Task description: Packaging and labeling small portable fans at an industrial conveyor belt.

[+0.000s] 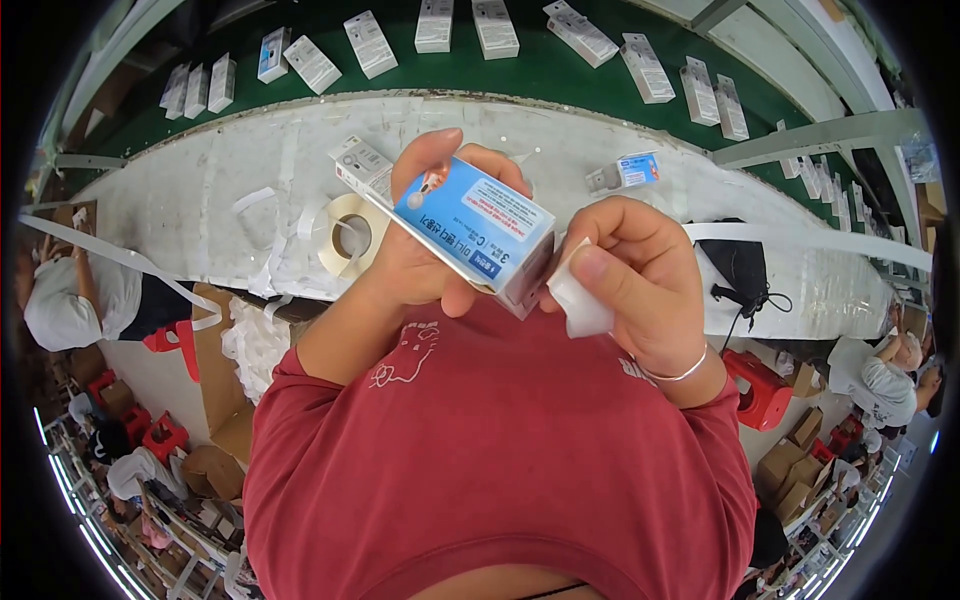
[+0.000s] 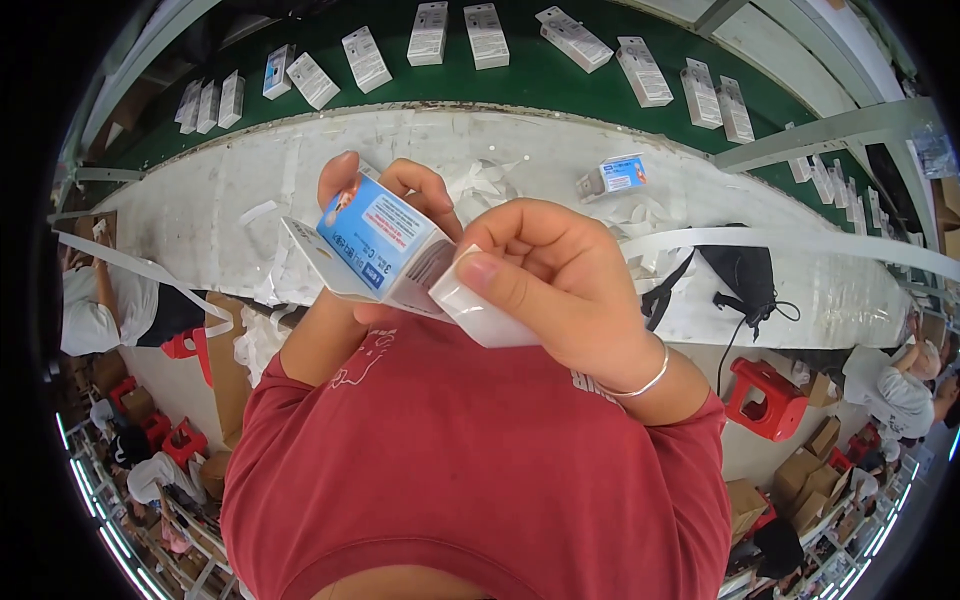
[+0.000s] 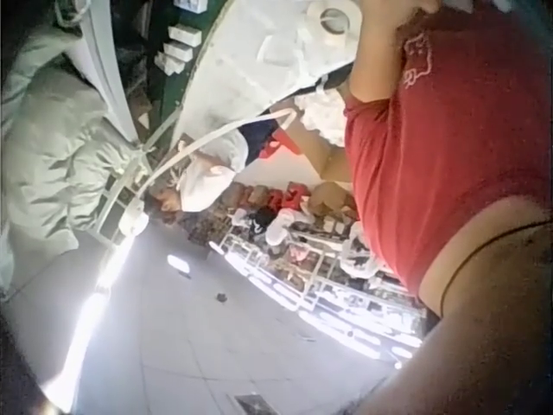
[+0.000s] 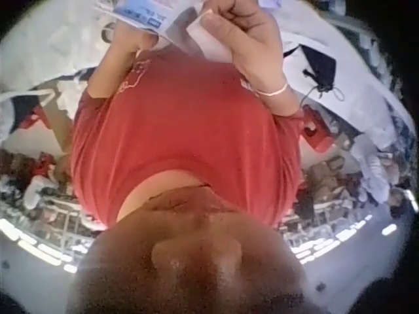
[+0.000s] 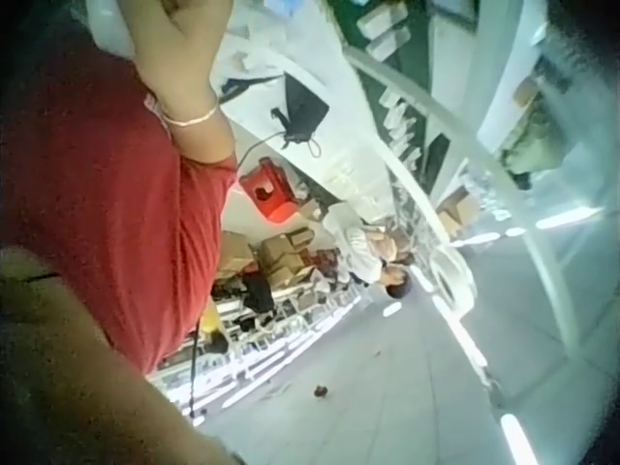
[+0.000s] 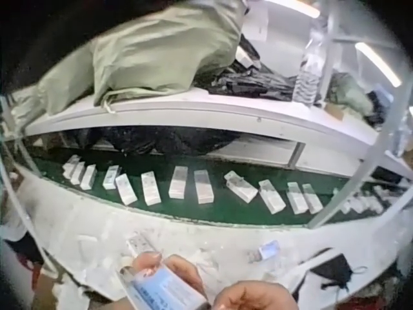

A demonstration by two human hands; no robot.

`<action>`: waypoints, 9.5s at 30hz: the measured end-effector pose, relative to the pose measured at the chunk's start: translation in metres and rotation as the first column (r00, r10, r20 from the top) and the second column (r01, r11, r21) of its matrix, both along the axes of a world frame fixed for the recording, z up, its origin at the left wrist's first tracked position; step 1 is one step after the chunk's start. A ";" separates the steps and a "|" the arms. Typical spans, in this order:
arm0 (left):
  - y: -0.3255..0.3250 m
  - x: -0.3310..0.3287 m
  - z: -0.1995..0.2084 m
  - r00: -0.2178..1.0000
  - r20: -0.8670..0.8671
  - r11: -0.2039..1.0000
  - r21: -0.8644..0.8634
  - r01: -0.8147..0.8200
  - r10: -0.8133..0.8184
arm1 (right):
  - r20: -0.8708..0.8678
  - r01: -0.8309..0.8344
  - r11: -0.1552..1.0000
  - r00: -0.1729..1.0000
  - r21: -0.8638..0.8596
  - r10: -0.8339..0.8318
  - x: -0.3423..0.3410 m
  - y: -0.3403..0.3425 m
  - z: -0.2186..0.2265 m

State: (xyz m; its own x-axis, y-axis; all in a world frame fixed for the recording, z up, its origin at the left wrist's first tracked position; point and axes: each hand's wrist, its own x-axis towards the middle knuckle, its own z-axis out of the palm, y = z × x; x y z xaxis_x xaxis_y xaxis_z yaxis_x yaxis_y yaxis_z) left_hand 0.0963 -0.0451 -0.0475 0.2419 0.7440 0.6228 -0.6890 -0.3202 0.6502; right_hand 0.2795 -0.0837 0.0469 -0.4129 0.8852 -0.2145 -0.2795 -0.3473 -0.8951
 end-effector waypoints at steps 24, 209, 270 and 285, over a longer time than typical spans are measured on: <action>0.012 -0.016 0.003 0.933 -0.152 0.923 0.263 -0.280 0.326 | 0.067 -0.017 0.998 0.998 -0.056 0.021 -0.014 0.011 -0.008; 0.000 0.036 -0.059 0.995 0.031 0.857 -0.505 0.099 -0.096 | 0.106 0.238 0.903 0.950 0.357 -0.292 0.059 0.048 -0.088; 0.039 0.081 -0.037 0.903 -0.160 0.880 0.346 -0.327 0.398 | 0.099 -0.015 0.991 0.995 0.130 0.002 0.081 0.057 -0.110; 0.039 0.063 -0.039 0.861 -0.390 0.917 0.354 -0.186 0.325 | 0.092 0.181 0.928 0.971 0.324 -0.222 0.087 0.061 -0.091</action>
